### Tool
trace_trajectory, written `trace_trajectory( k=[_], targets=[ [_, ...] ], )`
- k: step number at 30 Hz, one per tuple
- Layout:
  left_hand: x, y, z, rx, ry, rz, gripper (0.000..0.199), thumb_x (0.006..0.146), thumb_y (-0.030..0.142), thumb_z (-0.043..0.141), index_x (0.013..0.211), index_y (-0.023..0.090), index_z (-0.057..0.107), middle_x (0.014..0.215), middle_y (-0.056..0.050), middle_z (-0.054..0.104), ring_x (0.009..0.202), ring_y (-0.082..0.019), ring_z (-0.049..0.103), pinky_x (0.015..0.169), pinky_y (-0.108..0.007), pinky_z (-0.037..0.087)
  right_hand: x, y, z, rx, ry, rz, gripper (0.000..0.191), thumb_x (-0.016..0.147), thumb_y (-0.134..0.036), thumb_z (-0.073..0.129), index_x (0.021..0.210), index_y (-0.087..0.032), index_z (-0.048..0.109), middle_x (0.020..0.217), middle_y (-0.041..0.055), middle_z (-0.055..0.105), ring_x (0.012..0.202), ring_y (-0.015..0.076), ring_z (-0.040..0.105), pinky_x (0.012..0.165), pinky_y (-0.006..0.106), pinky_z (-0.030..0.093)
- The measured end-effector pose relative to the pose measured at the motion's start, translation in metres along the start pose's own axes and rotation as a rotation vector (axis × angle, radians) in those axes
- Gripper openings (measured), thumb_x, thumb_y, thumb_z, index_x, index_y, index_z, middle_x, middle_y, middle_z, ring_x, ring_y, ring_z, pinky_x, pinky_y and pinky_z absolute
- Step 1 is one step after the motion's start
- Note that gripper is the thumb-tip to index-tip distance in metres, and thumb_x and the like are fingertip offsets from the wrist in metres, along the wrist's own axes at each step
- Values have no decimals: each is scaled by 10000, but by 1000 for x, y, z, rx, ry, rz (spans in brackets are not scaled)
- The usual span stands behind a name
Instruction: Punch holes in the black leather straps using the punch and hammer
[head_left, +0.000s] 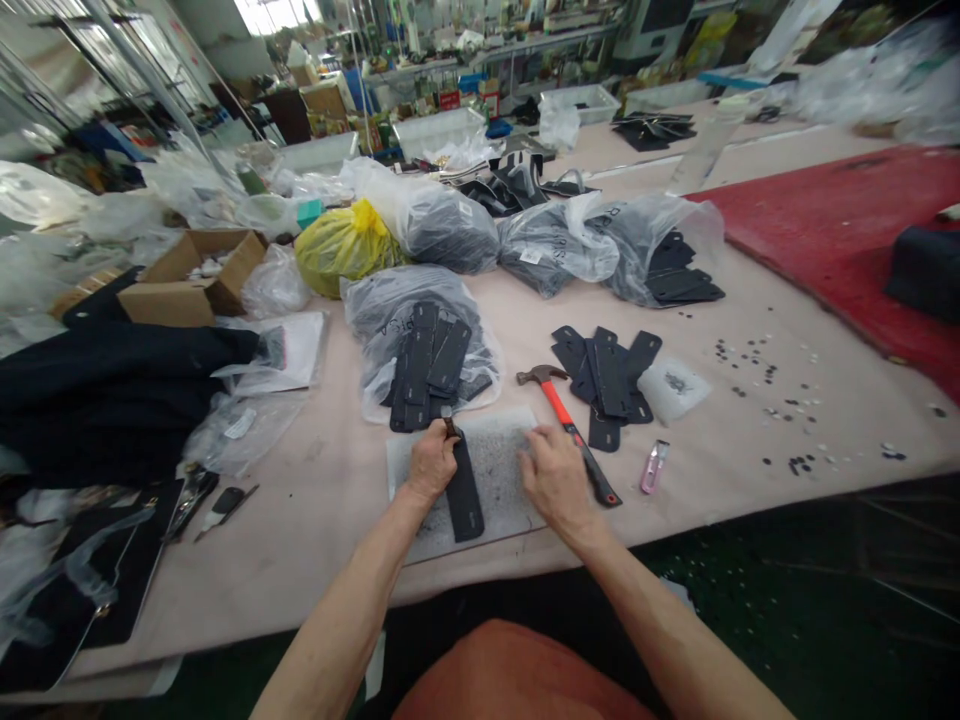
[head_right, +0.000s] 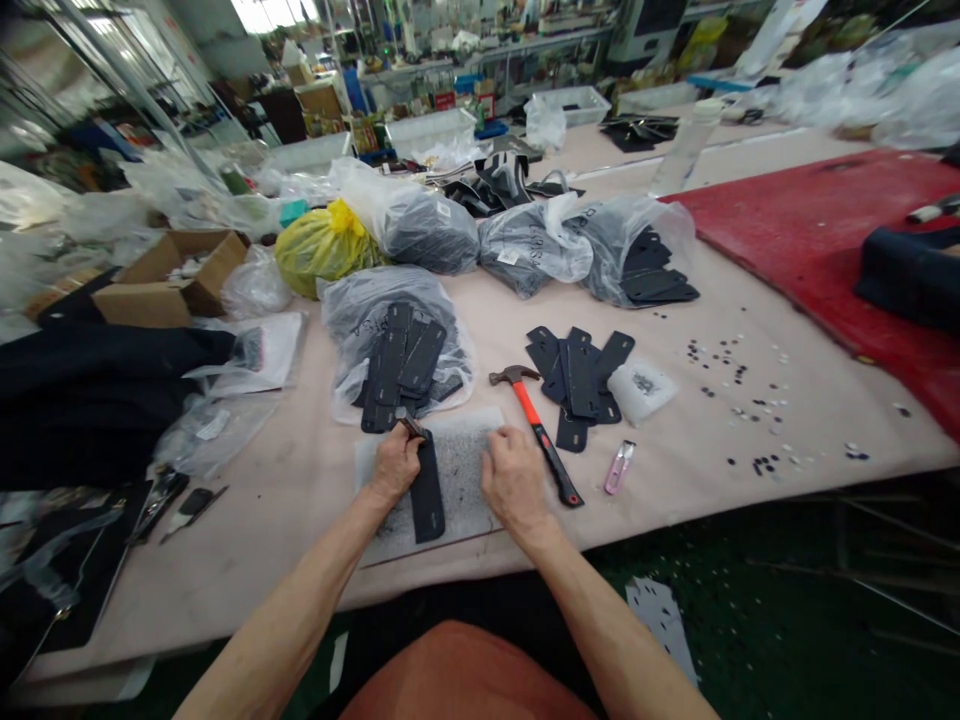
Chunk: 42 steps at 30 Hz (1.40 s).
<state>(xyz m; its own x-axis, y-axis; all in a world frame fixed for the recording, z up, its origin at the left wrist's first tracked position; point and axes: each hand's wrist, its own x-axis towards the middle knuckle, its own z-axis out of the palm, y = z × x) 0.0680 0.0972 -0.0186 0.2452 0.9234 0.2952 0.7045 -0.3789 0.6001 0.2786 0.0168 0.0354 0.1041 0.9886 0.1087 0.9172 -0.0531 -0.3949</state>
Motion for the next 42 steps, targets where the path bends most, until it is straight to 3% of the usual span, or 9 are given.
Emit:
trace_trajectory(
  k=[5, 11, 15, 19, 24, 29, 32, 36, 42],
  targets=[
    [-1, 3, -1, 9, 10, 11, 127, 849, 129, 483, 924, 207, 548, 882, -61, 643, 849, -215, 629, 743, -303, 474, 19, 71, -6, -81, -114, 309, 242, 838, -258, 532, 1032, -117, 560, 1034, 158, 545, 979, 276, 525, 823, 357, 385],
    [-3, 2, 1, 8, 47, 28, 131, 852, 121, 477, 929, 210, 536, 881, -56, 637, 852, -208, 629, 745, -298, 478, 36, 78, -8, 812, -469, 644, 162, 707, -158, 561, 855, -183, 499, 707, -1, 507, 630, 146, 517, 606, 269, 412],
    [-5, 2, 1, 6, 59, 63, 166, 849, 108, 481, 964, 216, 532, 898, -52, 637, 883, -204, 634, 753, -292, 483, 42, 63, -17, 977, -559, 618, 115, 769, -282, 521, 825, -187, 488, 614, -53, 429, 457, 86, 406, 456, 208, 358],
    [-5, 1, 1, 1, 69, 55, 152, 852, 117, 480, 955, 217, 530, 888, -51, 641, 868, -209, 639, 730, -295, 487, 40, 43, -38, 1020, -392, 602, 286, 870, -486, 408, 781, -216, 432, 563, -87, 355, 369, 64, 289, 353, 187, 244],
    [-4, -3, 1, -5, 56, 35, 120, 851, 132, 480, 921, 212, 535, 866, -52, 648, 834, -210, 642, 724, -299, 485, 35, 7, -106, 729, -49, 193, 357, 890, -549, 424, 776, -216, 485, 534, -64, 410, 415, 82, 351, 391, 205, 264],
    [-2, -7, 2, -17, 40, -14, 103, 845, 150, 488, 899, 205, 556, 861, -61, 657, 827, -210, 646, 738, -304, 488, 26, -21, -147, 406, -1, -13, 374, 919, -532, 388, 705, -231, 444, 534, -47, 426, 475, 101, 385, 461, 234, 265],
    [-2, -8, 3, -33, 38, -20, 128, 848, 154, 475, 917, 202, 572, 866, -66, 663, 845, -212, 649, 768, -315, 495, 16, -24, -130, 464, -100, -5, 372, 926, -513, 367, 705, -226, 447, 539, -53, 414, 492, 103, 383, 478, 235, 263],
    [-1, -7, 2, -37, 32, -12, 138, 848, 158, 473, 924, 201, 580, 861, -62, 664, 851, -208, 653, 783, -314, 499, 10, -26, -75, 578, -260, 93, 308, 881, -475, 456, 736, -206, 499, 582, -55, 452, 527, 102, 414, 495, 224, 287],
    [1, -5, 1, -38, 33, -7, 146, 846, 164, 472, 921, 206, 590, 870, -63, 671, 853, -211, 656, 777, -316, 509, 35, -54, 5, 296, -321, 280, 295, 729, -379, 659, 919, -171, 574, 794, 31, 639, 727, 174, 596, 609, 246, 380]
  ],
)
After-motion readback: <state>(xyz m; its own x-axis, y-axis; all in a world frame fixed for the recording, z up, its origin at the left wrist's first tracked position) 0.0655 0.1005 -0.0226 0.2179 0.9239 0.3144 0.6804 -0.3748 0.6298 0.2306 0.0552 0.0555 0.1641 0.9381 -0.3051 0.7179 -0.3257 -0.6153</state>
